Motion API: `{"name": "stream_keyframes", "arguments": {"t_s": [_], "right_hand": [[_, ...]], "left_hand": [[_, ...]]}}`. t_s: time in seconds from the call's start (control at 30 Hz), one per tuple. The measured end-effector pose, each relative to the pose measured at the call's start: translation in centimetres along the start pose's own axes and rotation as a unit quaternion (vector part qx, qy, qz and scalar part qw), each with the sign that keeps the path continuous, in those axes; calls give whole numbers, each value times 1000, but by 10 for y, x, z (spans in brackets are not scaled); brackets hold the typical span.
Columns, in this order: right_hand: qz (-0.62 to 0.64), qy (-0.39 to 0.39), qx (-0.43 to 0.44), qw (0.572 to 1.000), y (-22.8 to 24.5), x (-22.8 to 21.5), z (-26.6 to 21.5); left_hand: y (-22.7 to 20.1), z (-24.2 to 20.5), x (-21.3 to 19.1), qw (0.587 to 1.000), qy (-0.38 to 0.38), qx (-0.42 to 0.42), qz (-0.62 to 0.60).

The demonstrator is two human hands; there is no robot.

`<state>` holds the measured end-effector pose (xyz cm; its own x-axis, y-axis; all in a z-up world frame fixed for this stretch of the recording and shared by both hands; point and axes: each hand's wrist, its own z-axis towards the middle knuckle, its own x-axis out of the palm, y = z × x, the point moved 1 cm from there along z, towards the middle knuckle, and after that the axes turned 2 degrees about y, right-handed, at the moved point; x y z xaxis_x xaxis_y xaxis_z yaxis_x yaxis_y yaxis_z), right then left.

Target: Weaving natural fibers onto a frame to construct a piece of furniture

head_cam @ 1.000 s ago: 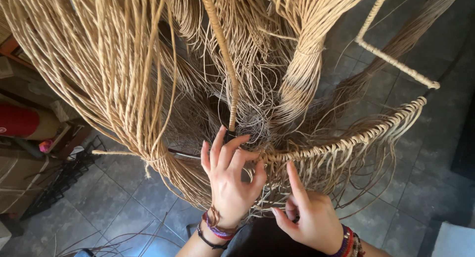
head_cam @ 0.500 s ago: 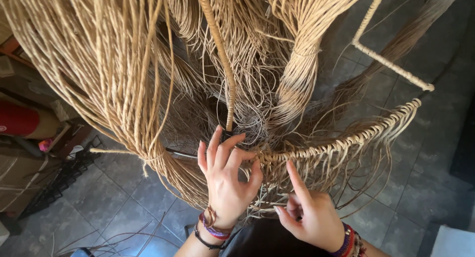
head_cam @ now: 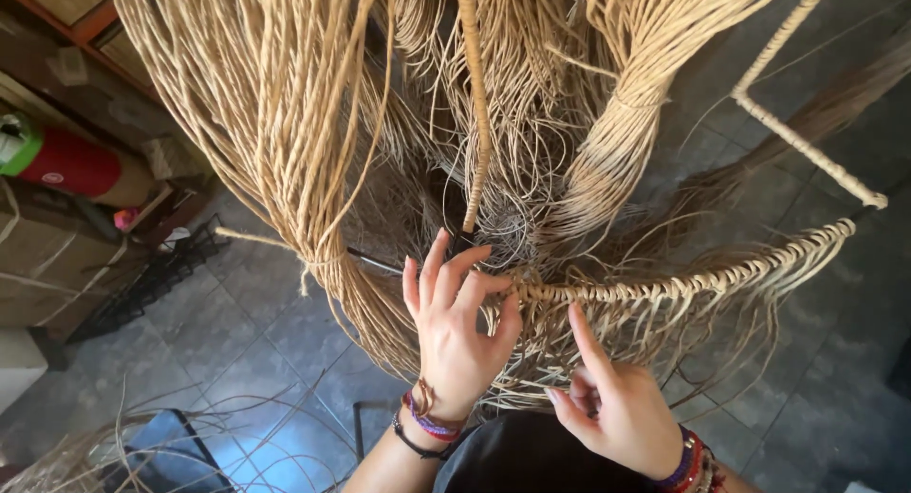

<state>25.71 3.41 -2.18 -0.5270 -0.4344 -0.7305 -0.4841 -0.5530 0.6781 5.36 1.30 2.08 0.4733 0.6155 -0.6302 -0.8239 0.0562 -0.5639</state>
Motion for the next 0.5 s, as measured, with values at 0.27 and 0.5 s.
{"name": "stream_keyframes", "arguments": {"t_s": [0.27,0.5], "right_hand": [[-35,2,-69,997,18,9,11],[-67,9,-53,996,19,15,18]], "left_hand": [[0,1,-1,1000,0,0,-7],[1,1,-1,1000,1,5,-5]]}}
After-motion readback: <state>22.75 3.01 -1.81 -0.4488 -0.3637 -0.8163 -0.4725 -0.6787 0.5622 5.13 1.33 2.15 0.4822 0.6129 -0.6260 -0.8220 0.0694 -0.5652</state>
